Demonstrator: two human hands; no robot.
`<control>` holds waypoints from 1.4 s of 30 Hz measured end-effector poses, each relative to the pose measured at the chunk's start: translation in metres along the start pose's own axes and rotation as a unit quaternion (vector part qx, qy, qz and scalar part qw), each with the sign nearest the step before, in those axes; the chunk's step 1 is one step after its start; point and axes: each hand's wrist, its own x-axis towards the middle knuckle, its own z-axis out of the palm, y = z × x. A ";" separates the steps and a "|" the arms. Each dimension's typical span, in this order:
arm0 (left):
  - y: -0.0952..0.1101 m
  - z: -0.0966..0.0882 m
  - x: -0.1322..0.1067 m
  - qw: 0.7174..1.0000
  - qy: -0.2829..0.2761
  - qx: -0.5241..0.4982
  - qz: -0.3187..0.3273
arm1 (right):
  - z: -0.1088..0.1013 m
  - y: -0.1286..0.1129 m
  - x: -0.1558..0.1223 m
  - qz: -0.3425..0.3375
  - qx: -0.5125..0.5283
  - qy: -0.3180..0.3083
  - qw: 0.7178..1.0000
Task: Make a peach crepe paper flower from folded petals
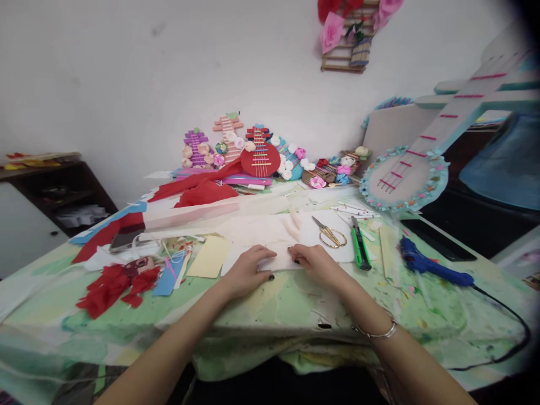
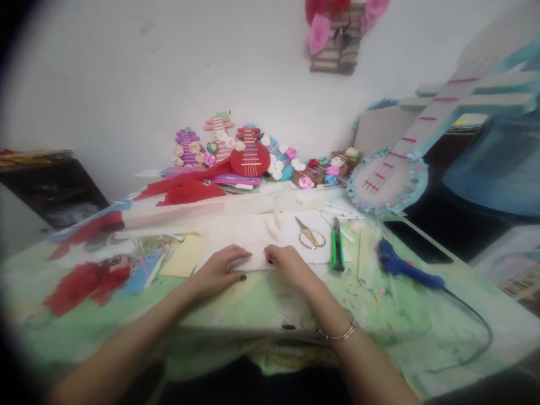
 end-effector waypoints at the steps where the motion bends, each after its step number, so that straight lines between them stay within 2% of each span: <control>1: 0.001 0.001 -0.002 1.000 -0.007 0.004 0.001 | -0.001 -0.001 -0.001 0.005 -0.003 -0.003 1.000; 6: 0.002 0.013 -0.015 0.993 0.020 0.109 -0.034 | -0.003 -0.007 -0.007 0.012 -0.022 -0.015 1.000; 9: 0.004 0.022 -0.025 0.980 -0.009 0.190 -0.050 | 0.001 -0.008 -0.018 0.012 -0.042 -0.003 0.999; 11: 0.006 0.025 -0.030 0.973 -0.032 0.217 -0.064 | 0.004 -0.007 -0.027 0.050 -0.097 0.003 0.994; 13: 0.009 0.024 -0.033 0.970 -0.050 0.226 -0.075 | 0.006 -0.006 -0.038 0.085 -0.140 0.006 0.987; 19: 0.023 0.014 -0.045 0.966 -0.080 0.234 -0.074 | -0.002 -0.013 -0.059 0.116 -0.201 -0.006 0.973; 25: 0.029 0.020 -0.067 0.962 -0.056 0.264 -0.037 | -0.011 -0.024 -0.070 0.128 -0.251 -0.025 0.959; 31: 0.024 0.023 -0.078 0.953 0.000 0.304 0.012 | -0.017 -0.037 -0.081 0.133 -0.271 -0.047 0.952; 37: 0.030 0.017 -0.058 0.943 0.039 0.326 0.043 | -0.024 -0.039 -0.068 0.128 -0.315 -0.052 0.939; 39: 0.033 0.017 -0.048 0.942 0.036 0.324 0.085 | -0.024 -0.039 -0.061 0.090 -0.307 -0.043 0.947; 42: 0.035 0.019 -0.036 0.936 -0.001 0.311 0.166 | -0.020 -0.040 -0.055 -0.003 -0.276 -0.044 0.960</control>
